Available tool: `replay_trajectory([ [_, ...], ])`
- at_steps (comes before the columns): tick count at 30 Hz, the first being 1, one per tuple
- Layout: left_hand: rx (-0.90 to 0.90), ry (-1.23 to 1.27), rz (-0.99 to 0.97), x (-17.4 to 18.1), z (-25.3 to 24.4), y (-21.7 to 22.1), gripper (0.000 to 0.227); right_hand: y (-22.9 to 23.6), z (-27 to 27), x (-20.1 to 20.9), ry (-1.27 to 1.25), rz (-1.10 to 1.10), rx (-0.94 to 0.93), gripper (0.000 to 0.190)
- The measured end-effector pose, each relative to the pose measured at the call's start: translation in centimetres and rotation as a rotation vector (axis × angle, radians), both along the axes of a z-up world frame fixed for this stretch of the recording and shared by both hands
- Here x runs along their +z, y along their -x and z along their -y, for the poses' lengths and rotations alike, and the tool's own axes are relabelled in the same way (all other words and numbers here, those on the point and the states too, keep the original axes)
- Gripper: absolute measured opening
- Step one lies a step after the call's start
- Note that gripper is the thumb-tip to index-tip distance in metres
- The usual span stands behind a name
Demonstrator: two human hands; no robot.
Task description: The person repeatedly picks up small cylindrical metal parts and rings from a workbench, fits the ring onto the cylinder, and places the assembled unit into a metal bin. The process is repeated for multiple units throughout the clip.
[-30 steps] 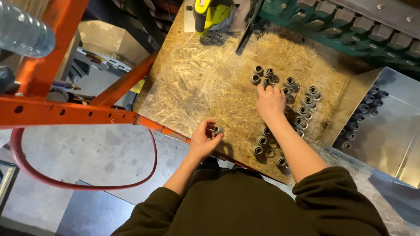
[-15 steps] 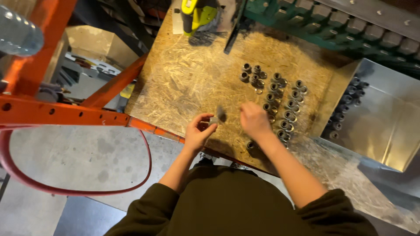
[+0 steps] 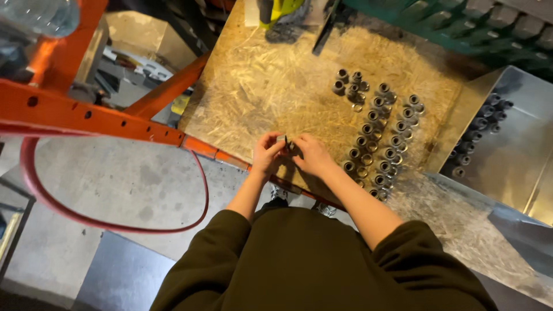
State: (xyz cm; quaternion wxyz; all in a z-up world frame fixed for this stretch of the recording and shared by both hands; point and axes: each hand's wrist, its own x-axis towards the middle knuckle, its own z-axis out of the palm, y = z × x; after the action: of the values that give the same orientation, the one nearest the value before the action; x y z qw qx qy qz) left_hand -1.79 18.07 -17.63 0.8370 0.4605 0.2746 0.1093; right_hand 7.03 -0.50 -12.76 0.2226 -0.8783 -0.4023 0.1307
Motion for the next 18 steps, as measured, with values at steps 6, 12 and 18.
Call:
replay_trajectory([
  [6, -0.032, 0.084, -0.001, -0.4, -0.9, 0.5, 0.033, 0.2, -0.8, -1.1, -0.034, 0.082, -0.039, 0.053],
  [12, -0.036, 0.134, 0.033, -1.2, -1.1, 0.5, 0.030, 0.2, -0.8, -1.3, -0.152, 0.086, -0.065, 0.050],
  [18, -0.056, 0.149, 0.028, 0.0, -1.5, 0.7, 0.030, 0.3, -0.6, -1.4, -0.250, 0.075, -0.121, 0.052],
])
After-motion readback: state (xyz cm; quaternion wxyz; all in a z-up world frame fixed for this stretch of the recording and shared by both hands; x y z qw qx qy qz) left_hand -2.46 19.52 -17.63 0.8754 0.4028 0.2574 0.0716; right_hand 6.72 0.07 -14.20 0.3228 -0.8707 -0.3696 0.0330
